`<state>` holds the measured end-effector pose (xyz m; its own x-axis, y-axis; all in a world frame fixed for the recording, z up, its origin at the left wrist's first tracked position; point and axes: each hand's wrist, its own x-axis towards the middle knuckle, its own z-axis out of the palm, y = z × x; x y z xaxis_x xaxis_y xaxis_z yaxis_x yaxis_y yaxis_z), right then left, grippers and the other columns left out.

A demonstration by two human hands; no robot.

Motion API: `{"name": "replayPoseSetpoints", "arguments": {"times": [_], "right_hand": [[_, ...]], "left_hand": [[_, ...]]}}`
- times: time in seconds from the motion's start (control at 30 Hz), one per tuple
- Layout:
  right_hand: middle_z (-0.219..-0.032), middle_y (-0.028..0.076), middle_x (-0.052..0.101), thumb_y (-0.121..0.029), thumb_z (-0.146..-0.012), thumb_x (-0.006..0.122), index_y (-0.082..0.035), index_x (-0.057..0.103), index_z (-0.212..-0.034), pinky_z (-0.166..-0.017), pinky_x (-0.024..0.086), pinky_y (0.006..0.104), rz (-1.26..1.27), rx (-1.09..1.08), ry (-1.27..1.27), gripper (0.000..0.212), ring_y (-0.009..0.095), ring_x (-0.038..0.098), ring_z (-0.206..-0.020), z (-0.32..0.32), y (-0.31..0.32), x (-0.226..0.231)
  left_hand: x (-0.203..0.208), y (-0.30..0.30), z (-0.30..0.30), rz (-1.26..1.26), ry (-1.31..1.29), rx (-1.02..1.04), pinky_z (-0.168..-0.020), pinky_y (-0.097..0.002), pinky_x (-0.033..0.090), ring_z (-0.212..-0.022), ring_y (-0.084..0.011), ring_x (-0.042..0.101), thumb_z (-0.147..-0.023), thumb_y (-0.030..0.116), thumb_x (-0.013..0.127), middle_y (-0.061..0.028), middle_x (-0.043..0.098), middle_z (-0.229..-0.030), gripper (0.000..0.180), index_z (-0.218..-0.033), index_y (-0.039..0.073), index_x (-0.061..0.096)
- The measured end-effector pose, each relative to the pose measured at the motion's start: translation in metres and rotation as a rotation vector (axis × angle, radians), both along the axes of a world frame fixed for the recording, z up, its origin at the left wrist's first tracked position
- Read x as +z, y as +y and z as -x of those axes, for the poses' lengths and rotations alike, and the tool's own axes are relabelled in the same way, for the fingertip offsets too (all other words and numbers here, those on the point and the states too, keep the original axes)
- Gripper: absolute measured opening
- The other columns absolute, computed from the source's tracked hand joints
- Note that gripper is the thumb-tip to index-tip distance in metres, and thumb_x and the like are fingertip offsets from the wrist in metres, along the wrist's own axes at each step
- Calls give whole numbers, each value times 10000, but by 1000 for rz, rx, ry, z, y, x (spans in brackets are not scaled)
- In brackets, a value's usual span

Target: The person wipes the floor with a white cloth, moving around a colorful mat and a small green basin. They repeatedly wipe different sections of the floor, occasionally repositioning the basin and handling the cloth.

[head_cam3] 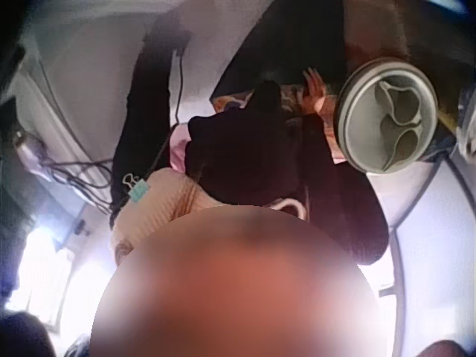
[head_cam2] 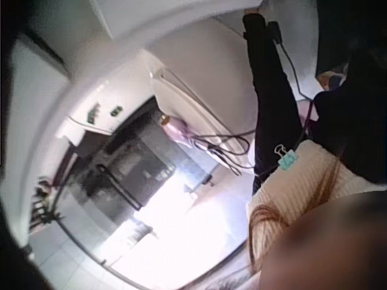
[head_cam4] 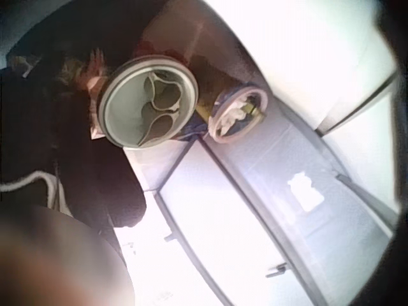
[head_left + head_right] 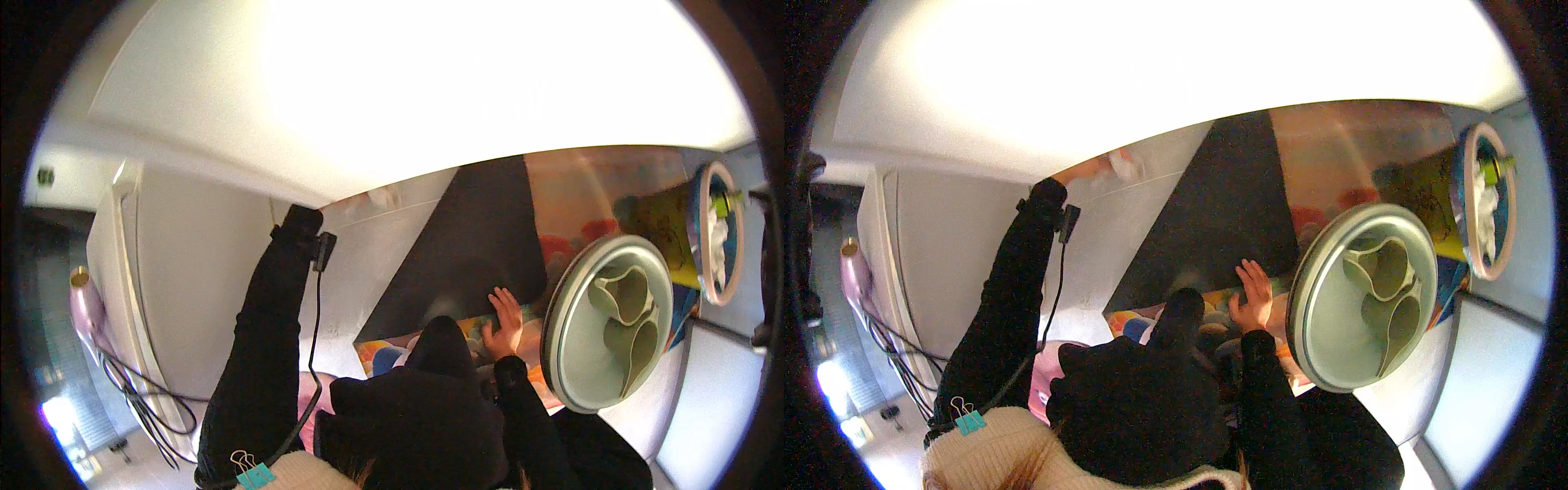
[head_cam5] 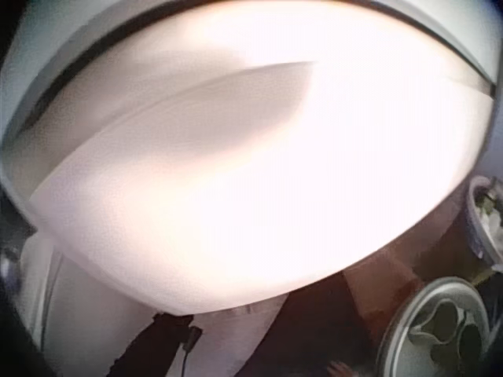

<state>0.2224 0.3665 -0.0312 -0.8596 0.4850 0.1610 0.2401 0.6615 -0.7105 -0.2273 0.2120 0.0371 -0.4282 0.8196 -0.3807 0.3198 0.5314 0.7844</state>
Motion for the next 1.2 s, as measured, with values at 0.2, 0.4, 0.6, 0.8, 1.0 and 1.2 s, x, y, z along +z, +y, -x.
{"name": "replayPoseSetpoints", "arguments": {"times": [0.2, 0.4, 0.6, 0.8, 1.0, 1.2], "right_hand": [[-1346, 109, 561, -75, -695, 593, -57, 614, -1214, -1061, 401, 468, -9, -37, -3, 519, 344, 497, -1276, 1, 0, 3], [-1326, 117, 577, -57, -688, 590, -55, 622, -1198, -1056, 411, 471, -6, -50, 3, 511, 341, 500, -1277, 3, 0, 4], [-1344, 109, 564, -77, -715, 583, -57, 614, -1208, -1059, 408, 464, -14, -39, 9, 495, 333, 493, -1286, 1, 0, 2], [-1357, 97, 557, -76, -739, 562, -57, 623, -1189, -1069, 390, 470, 25, -10, 99, 455, 316, 482, -1300, -1, 1, -8], [-1347, 103, 568, -77, -772, 570, -49, 632, -1170, -1100, 355, 466, 82, 20, 111, 404, 321, 474, -1306, -8, 5, -12], [-1281, 117, 614, -22, -819, 508, -31, 631, -1157, -1103, 358, 460, 167, -50, 233, 360, 325, 514, -1266, -10, 1, -22]], "left_hand": [[-23, 92, 42, -164, 461, 89, -977, -370, 468, -1082, -260, 601, -762, -122, 608, -92, 642, -1116, 443, -1117, 126, 707], [-45, 121, 6, -226, 496, -164, -1035, -375, 429, -1160, -253, 558, -779, -145, 558, -96, 599, -1211, 509, -1168, 155, 690], [-53, 52, -43, -189, 389, -501, -1068, -389, 378, -1210, -245, 514, -731, -172, 522, -80, 590, -1228, 606, -1170, 202, 707], [-52, -75, -58, -30, 408, -486, -810, -345, 511, -976, -219, 641, -709, -112, 584, -39, 686, -918, 340, -802, 156, 770], [2, -179, -99, 456, 301, -305, -694, -340, 536, -760, -234, 690, -621, -63, 593, -56, 722, -761, 312, -770, 137, 780], [115, -130, -103, 515, 426, -343, -801, -362, 535, -897, -267, 676, -632, -11, 688, -74, 729, -931, 362, -955, 135, 761]]}}
